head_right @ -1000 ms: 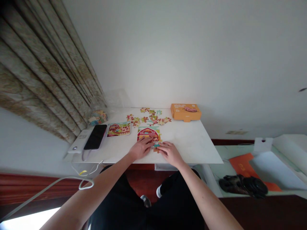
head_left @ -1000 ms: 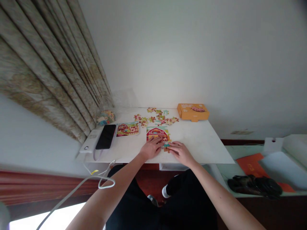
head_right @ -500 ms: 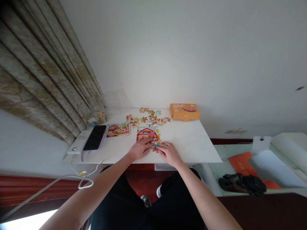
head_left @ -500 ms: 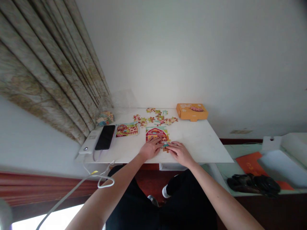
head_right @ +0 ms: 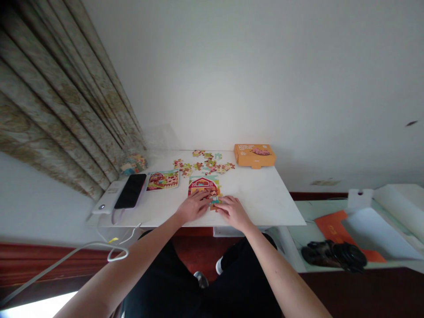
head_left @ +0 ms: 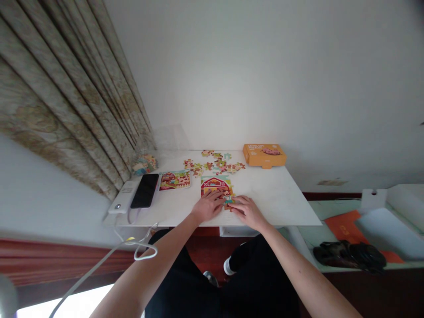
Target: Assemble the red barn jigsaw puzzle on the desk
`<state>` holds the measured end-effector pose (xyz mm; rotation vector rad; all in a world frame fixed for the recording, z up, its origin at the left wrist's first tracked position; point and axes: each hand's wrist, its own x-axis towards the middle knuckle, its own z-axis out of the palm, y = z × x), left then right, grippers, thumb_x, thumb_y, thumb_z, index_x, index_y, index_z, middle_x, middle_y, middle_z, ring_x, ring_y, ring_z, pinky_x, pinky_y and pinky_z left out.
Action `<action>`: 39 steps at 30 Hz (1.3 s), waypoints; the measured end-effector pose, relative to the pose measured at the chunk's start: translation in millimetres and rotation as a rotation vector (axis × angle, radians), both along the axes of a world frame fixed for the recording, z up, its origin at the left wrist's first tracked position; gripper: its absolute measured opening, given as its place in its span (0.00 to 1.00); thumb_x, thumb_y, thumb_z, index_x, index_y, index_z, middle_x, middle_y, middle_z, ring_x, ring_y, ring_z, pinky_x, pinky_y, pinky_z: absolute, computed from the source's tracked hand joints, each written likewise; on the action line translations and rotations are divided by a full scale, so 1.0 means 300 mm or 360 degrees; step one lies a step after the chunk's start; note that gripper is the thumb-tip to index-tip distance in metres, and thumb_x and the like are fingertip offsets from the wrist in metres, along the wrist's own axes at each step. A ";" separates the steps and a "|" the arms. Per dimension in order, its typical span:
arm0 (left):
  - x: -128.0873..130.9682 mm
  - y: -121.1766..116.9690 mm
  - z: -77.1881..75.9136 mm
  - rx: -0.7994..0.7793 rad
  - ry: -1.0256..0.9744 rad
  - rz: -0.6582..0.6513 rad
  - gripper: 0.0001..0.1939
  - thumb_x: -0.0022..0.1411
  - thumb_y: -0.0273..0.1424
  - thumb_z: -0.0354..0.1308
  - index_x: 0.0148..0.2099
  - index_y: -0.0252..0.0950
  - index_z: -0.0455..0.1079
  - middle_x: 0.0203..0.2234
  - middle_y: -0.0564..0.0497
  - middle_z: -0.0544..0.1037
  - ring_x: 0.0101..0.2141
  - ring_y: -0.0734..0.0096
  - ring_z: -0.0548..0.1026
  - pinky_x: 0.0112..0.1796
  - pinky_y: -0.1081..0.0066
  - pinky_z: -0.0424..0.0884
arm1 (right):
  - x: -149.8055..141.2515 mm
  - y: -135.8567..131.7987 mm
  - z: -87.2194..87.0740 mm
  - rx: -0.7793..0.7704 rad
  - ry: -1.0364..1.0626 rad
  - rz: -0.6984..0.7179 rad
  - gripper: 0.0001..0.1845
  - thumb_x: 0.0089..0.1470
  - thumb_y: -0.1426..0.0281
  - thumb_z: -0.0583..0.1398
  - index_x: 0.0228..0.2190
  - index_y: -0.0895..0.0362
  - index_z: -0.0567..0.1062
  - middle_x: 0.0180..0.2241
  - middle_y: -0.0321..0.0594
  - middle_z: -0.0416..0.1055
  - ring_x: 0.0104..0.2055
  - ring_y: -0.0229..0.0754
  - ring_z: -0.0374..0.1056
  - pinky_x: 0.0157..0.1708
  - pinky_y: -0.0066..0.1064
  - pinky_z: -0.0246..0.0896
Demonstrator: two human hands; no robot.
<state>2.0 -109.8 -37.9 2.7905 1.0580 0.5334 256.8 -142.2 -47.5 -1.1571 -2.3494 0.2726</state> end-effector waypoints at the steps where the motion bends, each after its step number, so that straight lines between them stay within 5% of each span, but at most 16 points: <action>1: 0.000 -0.001 0.001 -0.0005 -0.0009 -0.0003 0.19 0.73 0.35 0.54 0.62 0.42 0.74 0.62 0.42 0.73 0.64 0.58 0.68 0.65 0.51 0.60 | -0.001 0.000 0.000 0.0001 -0.0002 -0.0002 0.15 0.66 0.67 0.61 0.52 0.46 0.81 0.55 0.44 0.76 0.54 0.50 0.71 0.54 0.48 0.68; 11: 0.003 -0.011 0.017 -0.0066 -0.0042 0.0022 0.22 0.70 0.45 0.59 0.60 0.43 0.75 0.62 0.43 0.73 0.64 0.56 0.69 0.66 0.51 0.60 | -0.011 -0.011 0.008 0.0036 -0.0015 -0.0032 0.15 0.66 0.69 0.61 0.51 0.48 0.82 0.52 0.44 0.79 0.54 0.51 0.71 0.53 0.47 0.68; 32: -0.002 -0.013 0.020 -0.0125 -0.0036 0.0018 0.20 0.69 0.35 0.58 0.61 0.43 0.75 0.62 0.44 0.73 0.64 0.56 0.69 0.66 0.51 0.60 | -0.011 -0.007 0.001 0.0017 0.0065 -0.0009 0.15 0.66 0.70 0.59 0.49 0.48 0.81 0.51 0.42 0.80 0.53 0.50 0.73 0.53 0.48 0.67; 36: -0.006 -0.005 0.012 -0.0095 -0.0154 0.0023 0.19 0.70 0.34 0.55 0.60 0.41 0.74 0.61 0.44 0.74 0.62 0.59 0.70 0.65 0.54 0.63 | -0.012 -0.004 0.009 0.0011 -0.0002 -0.0147 0.14 0.67 0.67 0.58 0.50 0.49 0.80 0.55 0.44 0.77 0.56 0.52 0.71 0.54 0.49 0.65; 39: -0.027 0.056 0.027 -0.0044 -0.0233 0.0221 0.19 0.71 0.31 0.53 0.60 0.42 0.73 0.60 0.46 0.74 0.61 0.60 0.71 0.64 0.55 0.63 | -0.016 0.006 0.001 0.0019 -0.0009 -0.0341 0.16 0.68 0.64 0.57 0.53 0.50 0.78 0.56 0.47 0.75 0.59 0.53 0.69 0.57 0.52 0.63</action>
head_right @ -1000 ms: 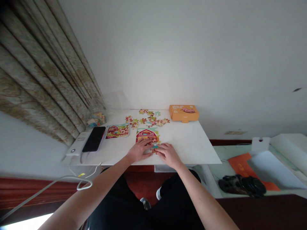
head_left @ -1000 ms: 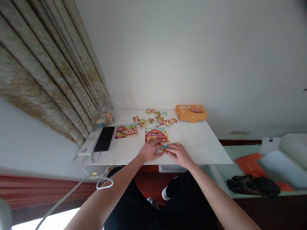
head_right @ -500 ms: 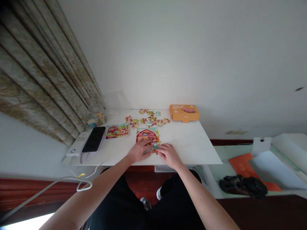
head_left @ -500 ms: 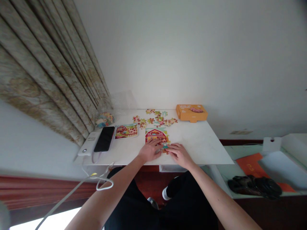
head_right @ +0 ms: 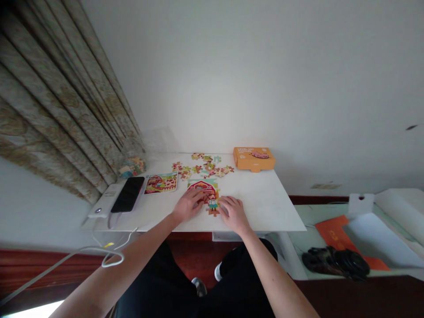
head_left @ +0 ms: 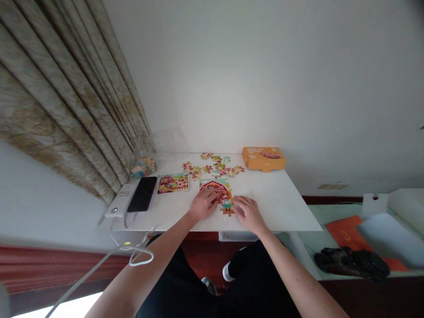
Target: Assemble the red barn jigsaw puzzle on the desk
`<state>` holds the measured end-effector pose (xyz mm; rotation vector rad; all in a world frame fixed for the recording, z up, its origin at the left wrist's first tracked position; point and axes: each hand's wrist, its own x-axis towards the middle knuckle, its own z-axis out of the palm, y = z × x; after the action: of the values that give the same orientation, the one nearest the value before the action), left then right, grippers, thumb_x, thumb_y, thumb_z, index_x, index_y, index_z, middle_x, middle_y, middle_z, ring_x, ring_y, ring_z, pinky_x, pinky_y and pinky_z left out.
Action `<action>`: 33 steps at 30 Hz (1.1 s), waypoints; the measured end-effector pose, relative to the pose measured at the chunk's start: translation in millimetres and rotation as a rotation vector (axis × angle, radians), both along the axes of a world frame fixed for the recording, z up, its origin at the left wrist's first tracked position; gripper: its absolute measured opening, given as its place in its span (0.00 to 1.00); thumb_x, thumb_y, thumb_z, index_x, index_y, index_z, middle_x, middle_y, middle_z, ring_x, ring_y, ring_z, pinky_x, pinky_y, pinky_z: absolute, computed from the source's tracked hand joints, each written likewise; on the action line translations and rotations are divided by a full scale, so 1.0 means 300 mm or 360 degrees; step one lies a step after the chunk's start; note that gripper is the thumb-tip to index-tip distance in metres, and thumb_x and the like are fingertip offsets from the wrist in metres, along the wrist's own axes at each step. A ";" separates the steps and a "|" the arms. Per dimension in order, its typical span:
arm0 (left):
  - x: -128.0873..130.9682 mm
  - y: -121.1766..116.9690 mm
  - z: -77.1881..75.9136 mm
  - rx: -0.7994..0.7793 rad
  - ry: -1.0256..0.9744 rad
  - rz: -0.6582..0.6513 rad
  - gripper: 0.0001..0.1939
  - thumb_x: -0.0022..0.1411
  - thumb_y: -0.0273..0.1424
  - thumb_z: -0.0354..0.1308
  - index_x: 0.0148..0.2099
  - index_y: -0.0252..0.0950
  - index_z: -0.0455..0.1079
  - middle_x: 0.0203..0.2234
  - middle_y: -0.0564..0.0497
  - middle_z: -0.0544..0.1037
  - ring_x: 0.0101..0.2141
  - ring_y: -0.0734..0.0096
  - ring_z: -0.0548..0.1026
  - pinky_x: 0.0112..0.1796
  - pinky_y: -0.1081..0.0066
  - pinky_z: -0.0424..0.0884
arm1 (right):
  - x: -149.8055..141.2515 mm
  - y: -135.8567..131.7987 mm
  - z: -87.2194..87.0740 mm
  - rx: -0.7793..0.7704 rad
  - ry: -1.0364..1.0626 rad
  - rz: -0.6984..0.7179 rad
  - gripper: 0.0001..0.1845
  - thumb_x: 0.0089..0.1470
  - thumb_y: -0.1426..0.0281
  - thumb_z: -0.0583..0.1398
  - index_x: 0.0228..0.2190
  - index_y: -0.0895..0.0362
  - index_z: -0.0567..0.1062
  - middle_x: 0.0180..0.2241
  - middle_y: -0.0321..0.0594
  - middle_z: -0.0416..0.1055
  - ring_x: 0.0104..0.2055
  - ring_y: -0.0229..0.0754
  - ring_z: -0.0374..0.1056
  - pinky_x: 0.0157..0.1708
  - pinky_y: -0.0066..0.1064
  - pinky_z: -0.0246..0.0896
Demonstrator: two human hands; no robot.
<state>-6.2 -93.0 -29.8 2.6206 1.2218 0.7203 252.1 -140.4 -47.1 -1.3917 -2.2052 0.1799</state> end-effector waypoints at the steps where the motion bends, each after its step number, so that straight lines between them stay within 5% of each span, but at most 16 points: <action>1: -0.012 0.035 0.012 0.0000 0.0006 0.0124 0.19 0.70 0.29 0.53 0.60 0.42 0.73 0.60 0.46 0.74 0.61 0.59 0.71 0.65 0.54 0.62 | -0.002 0.003 -0.004 0.0003 -0.0005 -0.0045 0.17 0.68 0.63 0.57 0.55 0.50 0.77 0.57 0.48 0.75 0.60 0.54 0.68 0.58 0.53 0.61; 7: -0.120 0.318 0.110 -0.0169 0.0255 0.1049 0.21 0.68 0.30 0.53 0.61 0.37 0.70 0.62 0.39 0.71 0.61 0.49 0.69 0.63 0.54 0.62 | -0.013 0.008 -0.021 -0.0052 -0.0098 -0.0036 0.24 0.65 0.55 0.60 0.59 0.48 0.73 0.62 0.47 0.70 0.65 0.58 0.63 0.65 0.62 0.51; 12: -0.181 0.476 0.148 -0.0423 0.0459 0.1345 0.22 0.68 0.36 0.52 0.61 0.32 0.68 0.56 0.32 0.73 0.55 0.46 0.73 0.54 0.55 0.69 | -0.018 0.008 -0.013 -0.0071 -0.0079 -0.0031 0.23 0.64 0.55 0.61 0.57 0.47 0.74 0.62 0.47 0.70 0.65 0.58 0.63 0.65 0.62 0.51; 21: -0.200 0.654 0.153 -0.0826 0.0412 0.1451 0.31 0.60 0.35 0.66 0.62 0.30 0.66 0.56 0.30 0.75 0.54 0.46 0.75 0.48 0.60 0.72 | -0.023 0.006 0.007 -0.0157 -0.0049 -0.0050 0.24 0.63 0.56 0.62 0.58 0.48 0.73 0.62 0.48 0.70 0.66 0.58 0.62 0.66 0.63 0.49; 33: -0.214 0.740 0.156 -0.1057 0.0325 0.1207 0.26 0.46 0.45 0.75 0.41 0.33 0.79 0.30 0.44 0.83 0.35 0.54 0.81 0.34 0.66 0.74 | -0.027 0.003 0.022 -0.0220 -0.0061 -0.0076 0.24 0.62 0.56 0.63 0.57 0.50 0.74 0.63 0.47 0.69 0.66 0.56 0.62 0.68 0.61 0.47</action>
<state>-70.5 129.1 17.1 1.6936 2.0952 0.0650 243.9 -139.5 -40.4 -1.5320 -2.2244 0.2959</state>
